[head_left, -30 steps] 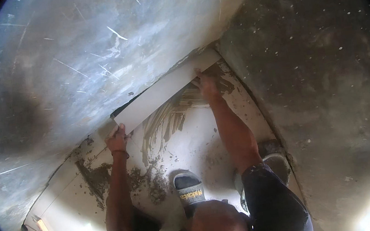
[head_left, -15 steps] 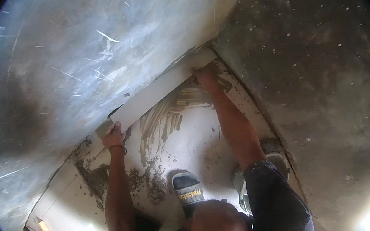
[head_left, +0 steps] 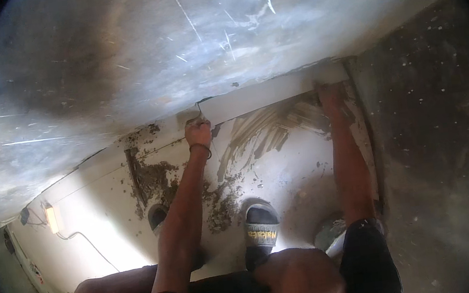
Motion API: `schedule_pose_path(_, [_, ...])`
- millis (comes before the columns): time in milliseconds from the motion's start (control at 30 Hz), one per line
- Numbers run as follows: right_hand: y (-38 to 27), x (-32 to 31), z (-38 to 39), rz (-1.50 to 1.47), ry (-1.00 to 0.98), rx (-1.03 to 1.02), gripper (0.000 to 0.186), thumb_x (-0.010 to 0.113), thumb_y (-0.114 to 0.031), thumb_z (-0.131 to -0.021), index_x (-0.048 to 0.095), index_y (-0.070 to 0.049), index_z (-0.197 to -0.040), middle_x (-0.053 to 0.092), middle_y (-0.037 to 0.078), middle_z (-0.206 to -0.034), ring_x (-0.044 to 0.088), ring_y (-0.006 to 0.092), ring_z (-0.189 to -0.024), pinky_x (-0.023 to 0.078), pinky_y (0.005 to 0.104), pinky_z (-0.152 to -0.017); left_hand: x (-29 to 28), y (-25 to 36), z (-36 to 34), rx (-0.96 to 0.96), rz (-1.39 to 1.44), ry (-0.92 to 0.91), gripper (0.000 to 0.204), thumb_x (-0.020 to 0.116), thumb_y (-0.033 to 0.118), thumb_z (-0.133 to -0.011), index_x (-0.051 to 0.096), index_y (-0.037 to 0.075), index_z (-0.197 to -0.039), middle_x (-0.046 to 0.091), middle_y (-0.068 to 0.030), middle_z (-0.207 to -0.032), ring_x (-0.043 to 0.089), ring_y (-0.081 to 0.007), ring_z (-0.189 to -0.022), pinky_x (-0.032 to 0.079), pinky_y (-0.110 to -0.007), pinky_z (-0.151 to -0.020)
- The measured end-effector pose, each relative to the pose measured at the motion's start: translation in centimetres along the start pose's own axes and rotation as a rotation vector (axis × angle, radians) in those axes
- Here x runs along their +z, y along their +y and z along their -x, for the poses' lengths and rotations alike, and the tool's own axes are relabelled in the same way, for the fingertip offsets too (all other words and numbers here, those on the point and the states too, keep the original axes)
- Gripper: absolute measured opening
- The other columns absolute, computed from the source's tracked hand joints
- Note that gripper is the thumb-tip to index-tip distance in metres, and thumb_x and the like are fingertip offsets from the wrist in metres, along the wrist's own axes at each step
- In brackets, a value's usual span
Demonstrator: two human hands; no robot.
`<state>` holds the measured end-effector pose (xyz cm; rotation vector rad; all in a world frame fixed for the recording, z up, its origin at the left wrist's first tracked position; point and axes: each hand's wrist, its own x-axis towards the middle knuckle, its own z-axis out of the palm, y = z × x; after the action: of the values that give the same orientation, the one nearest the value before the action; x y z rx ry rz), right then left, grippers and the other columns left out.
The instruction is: The person installs a tile along the base of a wall by positioning the tile piece into place, pressing it by hand, and tapping it with a mallet.
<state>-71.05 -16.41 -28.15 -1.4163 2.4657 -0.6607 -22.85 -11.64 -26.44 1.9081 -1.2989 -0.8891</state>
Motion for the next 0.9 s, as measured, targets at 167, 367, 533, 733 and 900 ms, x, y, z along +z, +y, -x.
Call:
schedule_pose_path(167, [-1.8, -1.7, 0.4, 0.076, -0.027, -0.074, 0.059, 0.072, -0.055, -0.088, 0.073, 0.000, -0.110, 0.074, 0.020, -0.110, 0.071, 0.0364, -0.100, 0.053, 0.0465, -0.088, -0.2, 1.8, 1.5, -0.263, 0.270, -0.009, 0.028, 0.063, 0.020, -0.077, 0.073, -0.005, -0.084, 0.071, -0.0257, -0.080, 0.069, -0.0392, -0.084, 0.055, -0.046, -0.083])
schedule_pose_path(367, [-0.3, -1.9, -0.4, -0.022, -0.319, 0.093, 0.062, 0.070, -0.059, -0.089, 0.073, 0.001, -0.100, 0.073, 0.024, -0.104, 0.070, 0.0402, -0.092, 0.054, 0.0503, -0.083, -1.4, 4.0, 2.6, -0.065, -0.479, -0.115, 0.044, 0.058, 0.030, -0.092, 0.072, -0.008, -0.110, 0.068, -0.0300, -0.117, 0.063, -0.0378, -0.119, 0.046, -0.048, -0.106])
schedule_pose_path(533, [3.2, -2.1, -1.7, 0.537, 0.064, -0.163, 0.063, 0.069, -0.060, -0.088, 0.074, 0.001, -0.102, 0.073, 0.024, -0.101, 0.071, 0.0422, -0.091, 0.055, 0.0509, -0.083, -1.4, 5.1, 5.3, 0.493, -0.732, -0.224, 0.078, 0.044, 0.051, -0.104, 0.027, -0.004, -0.157, 0.023, -0.0244, -0.165, 0.019, -0.0348, -0.155, 0.013, -0.047, -0.127])
schedule_pose_path(733, [6.0, -2.6, -3.6, 0.551, 0.244, -0.259, 0.072, 0.071, -0.059, -0.087, 0.065, -0.001, -0.129, 0.065, 0.027, -0.127, 0.064, 0.0400, -0.117, 0.049, 0.0515, -0.103, -0.6, 6.4, 5.4, 0.336, -0.775, -0.333, 0.087, 0.043, 0.055, -0.103, 0.019, -0.007, -0.159, 0.016, -0.0255, -0.167, 0.011, -0.0389, -0.157, 0.006, -0.047, -0.130])
schedule_pose_path(900, [4.3, -3.0, -4.4, 0.404, 0.115, -0.418, 0.065, 0.071, -0.051, -0.089, 0.063, -0.003, -0.132, 0.060, 0.022, -0.138, 0.059, 0.0372, -0.124, 0.043, 0.0482, -0.111, -0.9, 6.6, 5.6, 0.369, -0.733, -0.337, 0.087, 0.046, 0.054, -0.103, 0.022, -0.010, -0.157, 0.017, -0.0297, -0.165, 0.012, -0.0411, -0.156, 0.008, -0.048, -0.129])
